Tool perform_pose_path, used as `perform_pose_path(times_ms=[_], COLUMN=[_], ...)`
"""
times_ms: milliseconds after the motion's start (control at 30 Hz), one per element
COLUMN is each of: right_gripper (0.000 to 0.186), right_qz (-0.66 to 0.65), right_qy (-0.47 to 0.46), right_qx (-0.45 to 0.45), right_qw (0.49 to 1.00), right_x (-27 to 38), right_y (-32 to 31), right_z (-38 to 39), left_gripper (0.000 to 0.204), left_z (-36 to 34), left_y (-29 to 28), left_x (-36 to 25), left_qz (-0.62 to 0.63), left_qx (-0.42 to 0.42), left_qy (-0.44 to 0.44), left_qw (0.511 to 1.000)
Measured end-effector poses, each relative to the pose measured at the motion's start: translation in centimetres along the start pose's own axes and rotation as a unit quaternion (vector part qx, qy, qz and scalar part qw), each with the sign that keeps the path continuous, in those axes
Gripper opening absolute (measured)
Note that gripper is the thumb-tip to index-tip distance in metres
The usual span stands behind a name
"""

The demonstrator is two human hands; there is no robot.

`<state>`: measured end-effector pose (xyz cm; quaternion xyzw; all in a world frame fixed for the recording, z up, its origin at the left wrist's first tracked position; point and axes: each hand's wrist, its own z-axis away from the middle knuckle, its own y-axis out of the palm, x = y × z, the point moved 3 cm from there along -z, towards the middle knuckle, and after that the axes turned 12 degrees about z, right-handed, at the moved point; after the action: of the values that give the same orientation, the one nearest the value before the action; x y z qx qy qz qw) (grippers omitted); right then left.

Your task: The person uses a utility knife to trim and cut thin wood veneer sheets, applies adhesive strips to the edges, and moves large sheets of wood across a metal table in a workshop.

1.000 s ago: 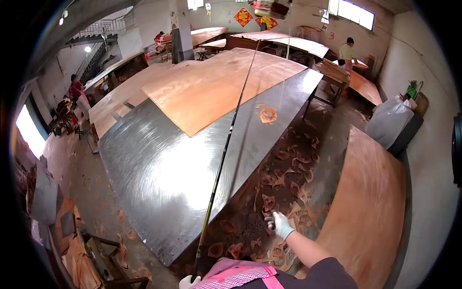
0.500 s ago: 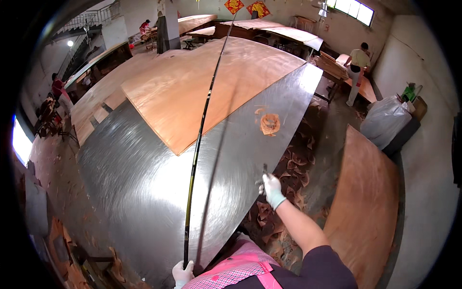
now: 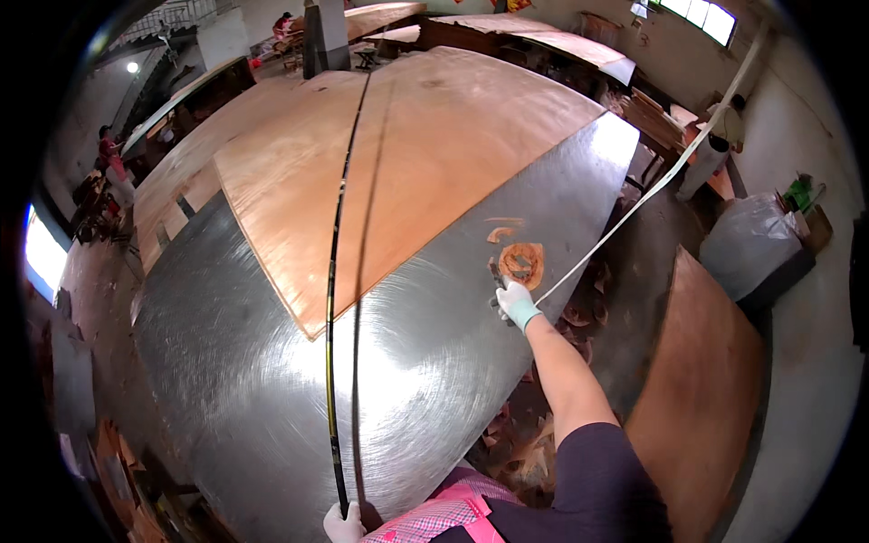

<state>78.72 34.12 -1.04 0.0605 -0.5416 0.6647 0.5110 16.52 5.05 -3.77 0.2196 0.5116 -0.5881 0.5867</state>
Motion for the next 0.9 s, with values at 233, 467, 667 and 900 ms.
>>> perform_pose_path(times_ms=[233,467,667,900], right_gripper=[0.044,0.02,0.018,0.024], right_qz=[-0.373,-0.536,-0.386,-0.226], right_qy=[0.227,0.095,-0.022,-0.096], right_qx=[-0.152,-0.129,-0.002,0.163], right_qw=[0.887,0.829,0.922,0.955], right_x=[-11.8,-8.4,0.7,10.7], right_y=[-6.7,0.5,5.6,13.1], right_z=[4.1,12.0,14.2,15.1], left_gripper=[0.021,0.024,0.025,0.028], left_z=[-1.4,0.2,2.2,4.1], left_y=[0.9,1.8,0.1,-2.7], left_x=[0.7,-3.4,-6.3,-5.2], left_qz=[-0.055,-0.036,0.102,0.091], left_qx=[0.017,0.045,0.027,-0.025], left_qy=[0.013,-0.011,-0.113,-0.108], left_qw=[0.998,0.998,0.988,0.99])
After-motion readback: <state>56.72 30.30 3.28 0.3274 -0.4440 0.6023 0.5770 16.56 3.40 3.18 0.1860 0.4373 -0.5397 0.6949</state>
